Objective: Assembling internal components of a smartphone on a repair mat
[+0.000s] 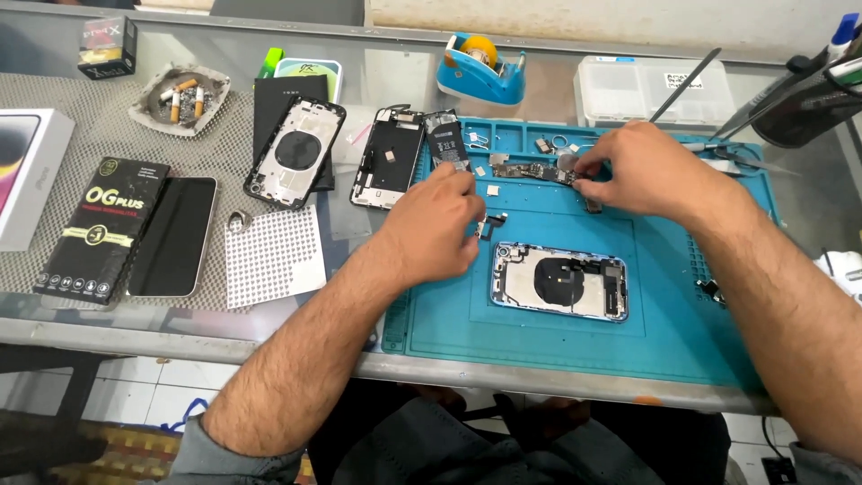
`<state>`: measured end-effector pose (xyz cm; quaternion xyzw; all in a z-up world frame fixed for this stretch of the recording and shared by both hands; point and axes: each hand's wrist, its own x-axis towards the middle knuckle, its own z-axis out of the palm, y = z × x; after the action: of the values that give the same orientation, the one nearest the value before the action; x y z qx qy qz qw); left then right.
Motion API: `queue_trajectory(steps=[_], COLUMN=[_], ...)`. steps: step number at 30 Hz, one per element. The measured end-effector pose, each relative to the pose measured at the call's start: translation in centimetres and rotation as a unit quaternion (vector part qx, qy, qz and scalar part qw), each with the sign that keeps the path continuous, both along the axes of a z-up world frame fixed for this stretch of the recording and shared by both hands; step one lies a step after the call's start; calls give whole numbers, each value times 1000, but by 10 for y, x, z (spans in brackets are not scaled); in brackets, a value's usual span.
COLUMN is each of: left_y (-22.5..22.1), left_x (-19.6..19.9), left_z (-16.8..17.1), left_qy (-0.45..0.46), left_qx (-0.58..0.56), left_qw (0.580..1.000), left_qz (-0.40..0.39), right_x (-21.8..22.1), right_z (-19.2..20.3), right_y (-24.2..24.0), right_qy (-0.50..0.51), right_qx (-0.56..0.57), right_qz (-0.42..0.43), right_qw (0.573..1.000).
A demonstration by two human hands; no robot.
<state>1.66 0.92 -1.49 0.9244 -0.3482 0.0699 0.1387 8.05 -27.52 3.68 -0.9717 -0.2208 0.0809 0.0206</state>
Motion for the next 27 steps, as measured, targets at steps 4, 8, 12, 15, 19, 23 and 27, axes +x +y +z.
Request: queue_trajectory(steps=[4,8,12,15,19,23,27], left_y=[0,1,1,0,0,-1,-1], left_x=[2,2,2,4,4,4,4], left_z=[-1,-2,-1,-4,-3,-2,-6], left_qy=[1,-3,3,-2,-4,5,1], left_qx=[4,6,4,3,7,14,12], left_qw=[1000,1000,1000,1000,1000,1000,1000], left_qz=[8,11,9,11,9,13,9], right_x=[1,5,7,6,2,0,-2], right_z=[-2,-3,-4,-2,4,8,12], right_y=[-2,-4,-6,-4,-3,-4,-5], right_qy=[0,12,11,12,-1,12,18], right_qx=[4,-6,10,18,40,49,77], right_qz=[5,8,19,11,7,-28,-29], right_qw=[1000,1000,1000,1000,999,998,996])
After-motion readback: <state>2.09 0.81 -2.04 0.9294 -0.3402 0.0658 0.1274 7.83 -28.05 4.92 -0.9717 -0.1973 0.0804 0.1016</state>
